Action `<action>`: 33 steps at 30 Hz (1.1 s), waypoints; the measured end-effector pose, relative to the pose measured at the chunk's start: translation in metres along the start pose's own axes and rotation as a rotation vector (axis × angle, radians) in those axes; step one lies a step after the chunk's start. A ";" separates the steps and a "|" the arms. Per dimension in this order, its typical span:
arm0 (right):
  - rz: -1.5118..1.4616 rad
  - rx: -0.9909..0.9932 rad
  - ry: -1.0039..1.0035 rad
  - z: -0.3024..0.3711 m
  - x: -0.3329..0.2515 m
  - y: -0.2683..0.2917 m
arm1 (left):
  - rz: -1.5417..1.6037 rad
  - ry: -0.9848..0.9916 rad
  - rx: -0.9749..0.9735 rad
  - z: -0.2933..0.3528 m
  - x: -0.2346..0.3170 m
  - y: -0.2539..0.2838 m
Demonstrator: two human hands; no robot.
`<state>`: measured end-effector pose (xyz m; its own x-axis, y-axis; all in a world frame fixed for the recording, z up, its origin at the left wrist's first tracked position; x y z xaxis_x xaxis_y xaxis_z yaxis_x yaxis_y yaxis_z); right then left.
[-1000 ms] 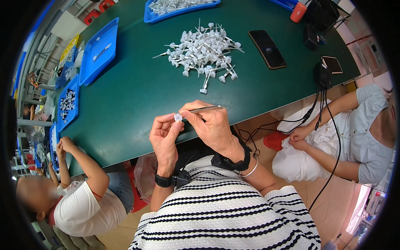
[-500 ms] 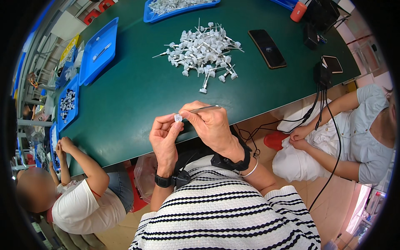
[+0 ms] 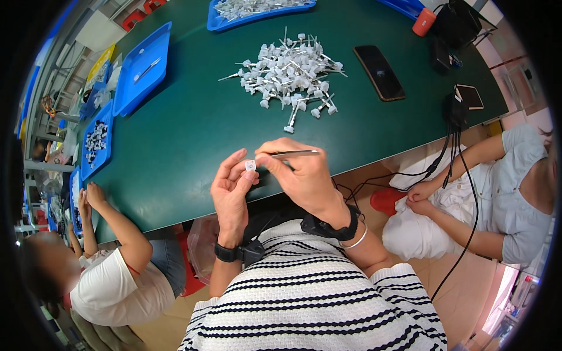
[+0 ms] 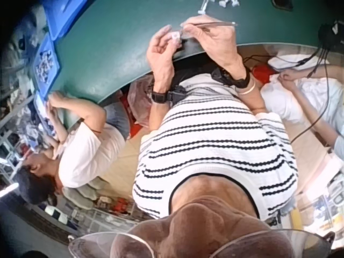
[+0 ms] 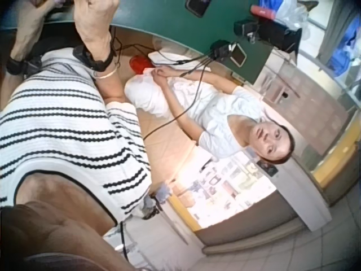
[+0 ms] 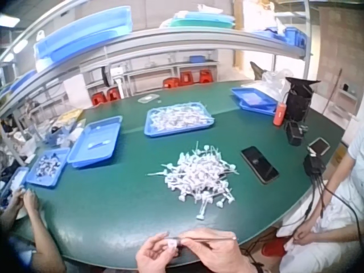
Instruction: The person uses tweezers to pick up small white plastic components from a pile on a green table and inserts a thin metal pin into each one. The person handles the items one at a time, repeating the insertion action continuously.
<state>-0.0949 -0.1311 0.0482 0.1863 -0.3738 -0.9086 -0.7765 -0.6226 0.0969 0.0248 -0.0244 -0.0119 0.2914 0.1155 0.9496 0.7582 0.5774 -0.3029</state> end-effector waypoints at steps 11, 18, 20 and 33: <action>-0.081 0.123 -0.059 0.013 0.009 -0.003 | 0.070 0.122 -0.071 -0.001 0.001 0.006; -0.080 0.072 -0.091 0.016 0.013 -0.001 | 0.061 0.158 -0.037 -0.002 -0.001 0.006; -0.107 0.135 -0.070 0.014 0.010 -0.003 | 0.042 0.159 -0.019 -0.002 -0.001 0.005; -0.099 0.052 -0.097 0.022 0.016 0.004 | 0.063 0.174 -0.009 -0.001 0.004 -0.002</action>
<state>-0.1087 -0.1248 0.0249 0.2063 -0.2426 -0.9479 -0.7877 -0.6159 -0.0138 0.0246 -0.0258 -0.0073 0.4345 0.0091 0.9006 0.7402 0.5661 -0.3628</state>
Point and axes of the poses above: each hand's wrist, its own z-axis away from the middle knuckle, its own y-axis out of the back of the hand, x = y × z, the point moved 4 cm from there along -z, towards the middle knuckle, and after that the axes turned 7 degrees about -z, right-handed, at the moved point
